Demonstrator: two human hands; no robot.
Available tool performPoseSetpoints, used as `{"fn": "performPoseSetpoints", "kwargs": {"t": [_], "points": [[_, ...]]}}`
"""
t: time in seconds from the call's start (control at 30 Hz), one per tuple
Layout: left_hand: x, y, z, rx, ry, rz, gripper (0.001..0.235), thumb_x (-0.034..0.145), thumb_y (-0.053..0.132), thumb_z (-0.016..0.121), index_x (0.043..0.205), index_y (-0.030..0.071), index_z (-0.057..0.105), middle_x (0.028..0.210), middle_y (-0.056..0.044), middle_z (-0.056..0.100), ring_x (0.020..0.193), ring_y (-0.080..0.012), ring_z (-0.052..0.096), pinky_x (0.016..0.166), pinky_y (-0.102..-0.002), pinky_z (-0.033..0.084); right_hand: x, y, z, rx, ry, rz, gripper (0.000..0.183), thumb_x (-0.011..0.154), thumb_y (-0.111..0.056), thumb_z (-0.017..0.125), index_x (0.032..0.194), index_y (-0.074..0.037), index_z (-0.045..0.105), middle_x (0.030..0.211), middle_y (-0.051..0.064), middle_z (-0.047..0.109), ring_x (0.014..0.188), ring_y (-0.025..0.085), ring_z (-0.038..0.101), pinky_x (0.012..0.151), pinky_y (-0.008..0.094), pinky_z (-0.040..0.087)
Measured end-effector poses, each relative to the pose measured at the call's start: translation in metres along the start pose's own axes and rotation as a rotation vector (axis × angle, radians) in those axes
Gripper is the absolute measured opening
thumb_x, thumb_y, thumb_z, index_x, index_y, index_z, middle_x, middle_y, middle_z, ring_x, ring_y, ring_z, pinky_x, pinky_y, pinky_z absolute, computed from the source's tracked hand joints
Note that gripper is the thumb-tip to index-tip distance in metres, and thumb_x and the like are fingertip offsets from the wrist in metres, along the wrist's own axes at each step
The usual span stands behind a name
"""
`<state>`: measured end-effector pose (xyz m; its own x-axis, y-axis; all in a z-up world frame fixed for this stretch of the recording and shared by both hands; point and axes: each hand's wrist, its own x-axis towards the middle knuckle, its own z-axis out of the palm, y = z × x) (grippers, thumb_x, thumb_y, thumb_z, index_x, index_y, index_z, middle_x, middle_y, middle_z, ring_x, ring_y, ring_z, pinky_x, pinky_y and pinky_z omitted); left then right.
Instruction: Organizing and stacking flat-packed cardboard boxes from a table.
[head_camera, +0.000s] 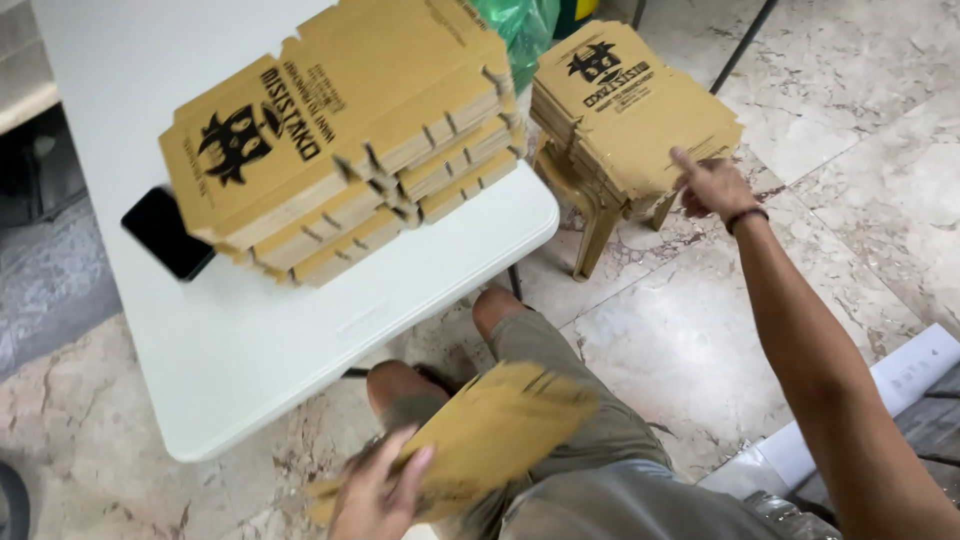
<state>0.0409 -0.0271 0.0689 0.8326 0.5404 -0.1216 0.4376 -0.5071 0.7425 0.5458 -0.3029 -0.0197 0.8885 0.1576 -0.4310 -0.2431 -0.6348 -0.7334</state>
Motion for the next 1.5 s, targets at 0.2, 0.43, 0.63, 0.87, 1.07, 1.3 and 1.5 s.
{"fn": "performPoseSetpoints", "kwargs": {"t": [0.2,0.43,0.63,0.87,1.07,1.3,1.5], "points": [[0.016,0.049,0.018,0.207,-0.123,0.16,0.033,0.101,0.026,0.057,0.134,0.021,0.059,0.09,-0.003,0.079,0.075,-0.0174,0.077,0.09,-0.044,0.06,-0.161,0.009,0.066,0.224,-0.817,-0.938,0.09,0.084,-0.056,0.065,0.156,-0.013,0.03,0.157,0.019,0.044,0.135,0.034,0.057,0.109,0.054,0.052],[0.004,0.043,0.056,0.43,-0.122,0.228,0.034,0.1,0.031,0.064,0.13,0.014,0.061,0.111,-0.01,0.073,0.096,-0.0294,0.07,0.088,-0.048,0.054,-0.177,0.101,0.153,0.34,-0.397,-0.8,0.034,0.082,-0.011,0.082,0.113,-0.005,0.069,0.108,0.007,0.074,0.102,0.019,0.069,0.092,0.033,0.056],[-0.093,-0.062,-0.029,0.262,0.073,-0.334,0.08,0.079,0.032,0.083,0.149,0.037,0.046,0.146,0.004,0.06,0.139,-0.0228,0.051,0.126,-0.058,0.016,-0.162,0.13,0.163,0.495,-0.432,-0.714,0.028,0.09,-0.008,0.072,0.115,-0.003,0.062,0.109,0.01,0.069,0.1,0.021,0.066,0.089,0.036,0.056],[-0.094,-0.157,0.097,-1.004,0.475,0.068,0.041,0.091,0.01,0.066,0.131,0.005,0.061,0.132,-0.014,0.069,0.122,-0.033,0.066,0.111,-0.049,0.051,-0.18,0.105,0.177,0.584,-0.485,-0.972,0.007,0.098,-0.017,0.062,0.102,-0.011,0.06,0.1,0.01,0.069,0.103,0.029,0.068,0.123,0.053,0.036],[-0.081,-0.129,0.109,-0.853,0.606,-0.373,0.054,0.089,0.018,0.069,0.139,0.007,0.052,0.121,-0.015,0.073,0.112,-0.0254,0.067,0.097,-0.038,0.054,-0.149,0.149,0.194,0.423,-0.131,-0.699,0.013,0.097,-0.009,0.053,0.109,-0.005,0.056,0.104,0.007,0.062,0.095,0.02,0.056,0.083,0.037,0.048],[-0.032,-0.053,0.026,-0.774,0.688,-0.239,0.053,0.092,0.019,0.067,0.14,0.003,0.051,0.111,-0.016,0.072,0.098,-0.027,0.071,0.084,-0.036,0.061,-0.203,-0.021,0.128,0.512,-0.047,-1.05,0.017,0.102,-0.009,0.048,0.119,-0.008,0.048,0.103,0.005,0.053,0.091,0.019,0.05,0.079,0.034,0.044],[0.055,-0.009,-0.057,-0.613,0.808,0.339,0.054,0.098,0.008,0.065,0.147,0.003,0.043,0.126,-0.015,0.063,0.115,-0.0236,0.063,0.102,-0.038,0.054,-0.176,-0.133,0.127,0.64,-0.014,-1.292,0.033,0.1,-0.005,0.047,0.132,0.0,0.045,0.121,0.014,0.055,0.114,0.025,0.054,0.097,0.043,0.049]]}}
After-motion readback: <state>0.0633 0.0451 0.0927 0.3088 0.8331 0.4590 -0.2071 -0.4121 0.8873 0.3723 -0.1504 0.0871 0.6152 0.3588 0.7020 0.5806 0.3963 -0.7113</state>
